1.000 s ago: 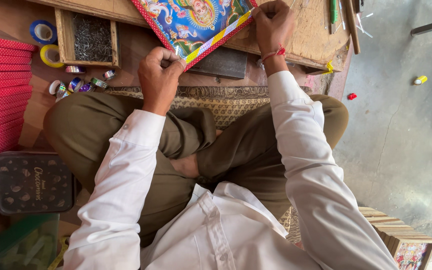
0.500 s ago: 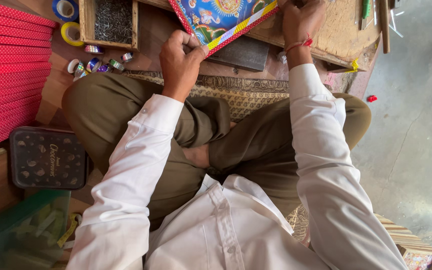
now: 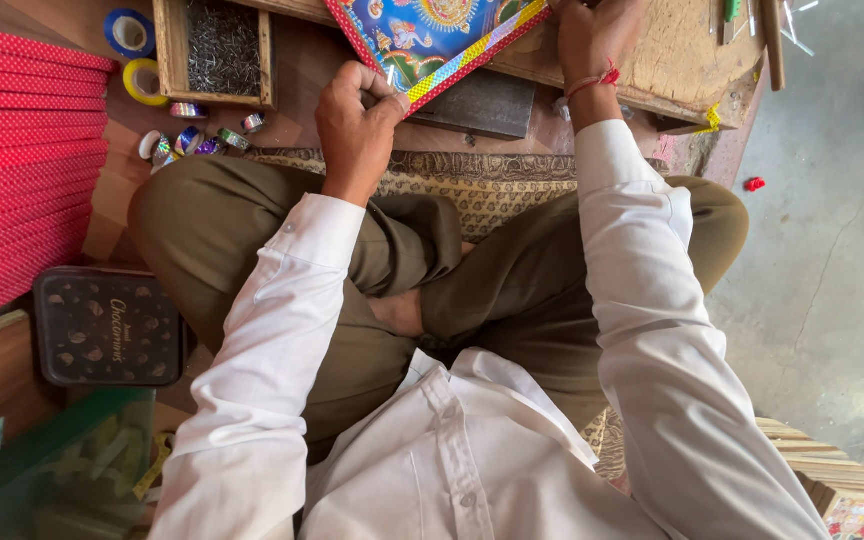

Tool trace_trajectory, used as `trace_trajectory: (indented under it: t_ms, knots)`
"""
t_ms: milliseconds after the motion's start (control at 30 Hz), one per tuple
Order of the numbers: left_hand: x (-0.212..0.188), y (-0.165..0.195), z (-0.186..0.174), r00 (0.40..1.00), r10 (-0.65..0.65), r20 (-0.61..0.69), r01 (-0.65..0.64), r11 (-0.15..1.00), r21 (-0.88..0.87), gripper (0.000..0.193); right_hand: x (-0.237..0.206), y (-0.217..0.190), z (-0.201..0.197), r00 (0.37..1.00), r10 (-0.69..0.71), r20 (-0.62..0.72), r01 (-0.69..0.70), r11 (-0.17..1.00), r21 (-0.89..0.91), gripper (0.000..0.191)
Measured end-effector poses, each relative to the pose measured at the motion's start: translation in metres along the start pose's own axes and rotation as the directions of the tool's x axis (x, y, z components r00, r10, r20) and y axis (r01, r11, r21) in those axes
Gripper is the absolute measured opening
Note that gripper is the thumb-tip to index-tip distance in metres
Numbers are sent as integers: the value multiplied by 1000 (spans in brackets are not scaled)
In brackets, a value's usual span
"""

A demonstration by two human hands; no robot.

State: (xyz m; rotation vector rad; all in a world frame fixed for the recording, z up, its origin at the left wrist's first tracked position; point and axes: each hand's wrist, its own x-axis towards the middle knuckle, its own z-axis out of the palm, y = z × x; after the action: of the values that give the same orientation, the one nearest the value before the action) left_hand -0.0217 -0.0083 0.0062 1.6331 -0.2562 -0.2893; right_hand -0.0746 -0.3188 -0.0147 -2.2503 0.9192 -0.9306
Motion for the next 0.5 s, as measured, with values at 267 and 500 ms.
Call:
trace_trajectory:
  t_ms: [267,500]
  knots:
    - [4,-4,2,995,-87,-39,77,975,-211,39,2,-20,0,963,263,60,-246,947,-204,21]
    - [7,-7,0,972,-223,78,236,933,-271,36,-58,-101,-2,987,159,-6,-144,881,-450,99]
